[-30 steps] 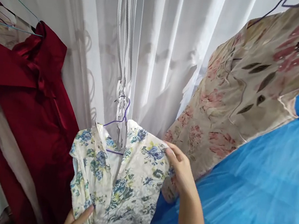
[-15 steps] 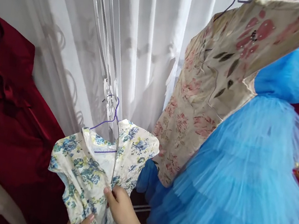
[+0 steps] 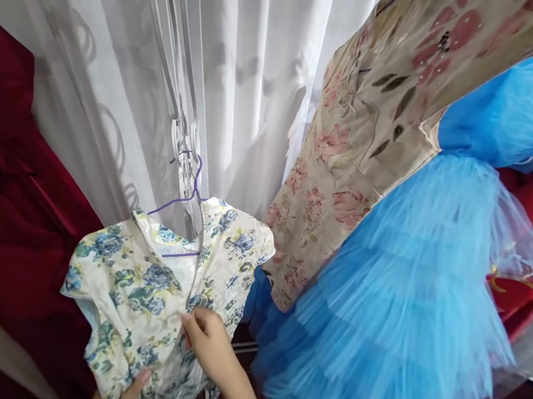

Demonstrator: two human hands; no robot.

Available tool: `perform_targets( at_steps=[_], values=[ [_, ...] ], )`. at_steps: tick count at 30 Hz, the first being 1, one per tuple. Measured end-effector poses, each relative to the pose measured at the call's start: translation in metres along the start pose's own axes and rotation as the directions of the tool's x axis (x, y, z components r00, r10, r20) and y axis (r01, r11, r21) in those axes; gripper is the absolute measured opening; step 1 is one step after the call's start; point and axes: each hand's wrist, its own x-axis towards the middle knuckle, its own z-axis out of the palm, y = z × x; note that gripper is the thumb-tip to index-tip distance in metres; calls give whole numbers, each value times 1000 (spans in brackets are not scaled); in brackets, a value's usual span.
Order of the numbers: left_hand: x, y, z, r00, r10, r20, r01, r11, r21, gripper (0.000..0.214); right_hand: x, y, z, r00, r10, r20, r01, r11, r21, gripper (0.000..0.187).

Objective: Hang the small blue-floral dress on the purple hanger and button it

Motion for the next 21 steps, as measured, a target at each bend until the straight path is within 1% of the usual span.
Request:
perform_targets(
  at_steps=[1,2,3,4,5,6,7,8,9,10,12,14,17,19,21],
  values=[
    [-1,1,-1,999,10,-53,-9,1000,16,40,-2,1,-1,1000,3,-1,-3,999,47,47],
    [-1,1,-2,991,21,-133,-17,999,29,41,-4,2,-3,1000,9,-1,-9,995,99,46],
    [-2,1,-3,971,41,-235,-33,999,37,42,-7,3,-5,1000,22,7,-23,989,148,46],
    [-3,0,-3,935,77,-347,-66,997,44,44,-10,4,-7,999,43,25,-47,981,190,45],
    [-5,0,0,884,137,-447,-124,991,59,46,-14,5,-9,996,67,54,-77,972,222,44],
    [-7,-1,5,833,215,-510,-199,976,86,48,-17,6,-12,992,93,89,-112,963,244,43],
    [-9,0,13,799,299,-523,-275,953,124,48,-20,6,-14,985,117,124,-145,956,257,41],
    [-11,2,23,790,374,-486,-341,926,159,47,-23,6,-17,979,131,158,-170,949,264,40],
    [-13,6,35,802,431,-413,-394,902,177,45,-25,6,-19,974,136,179,-182,945,273,39],
    [-15,11,47,826,465,-319,-431,885,173,44,-27,5,-21,973,128,193,-180,943,282,38],
    [-17,24,71,869,475,-137,-457,878,139,42,-31,4,-25,974,95,205,-152,946,285,37],
    [-17,40,86,883,468,-36,-462,879,117,35,-33,3,-27,978,67,200,-123,952,281,36],
    [-15,58,94,865,500,41,-501,860,92,13,-32,3,-29,984,63,166,-111,948,299,38],
    [-14,62,94,856,515,52,-517,852,78,15,-28,1,-29,991,69,111,-102,938,331,40],
    [-15,61,93,860,508,39,-509,858,70,19,-19,-6,-29,997,71,33,-78,929,361,40]
  ],
)
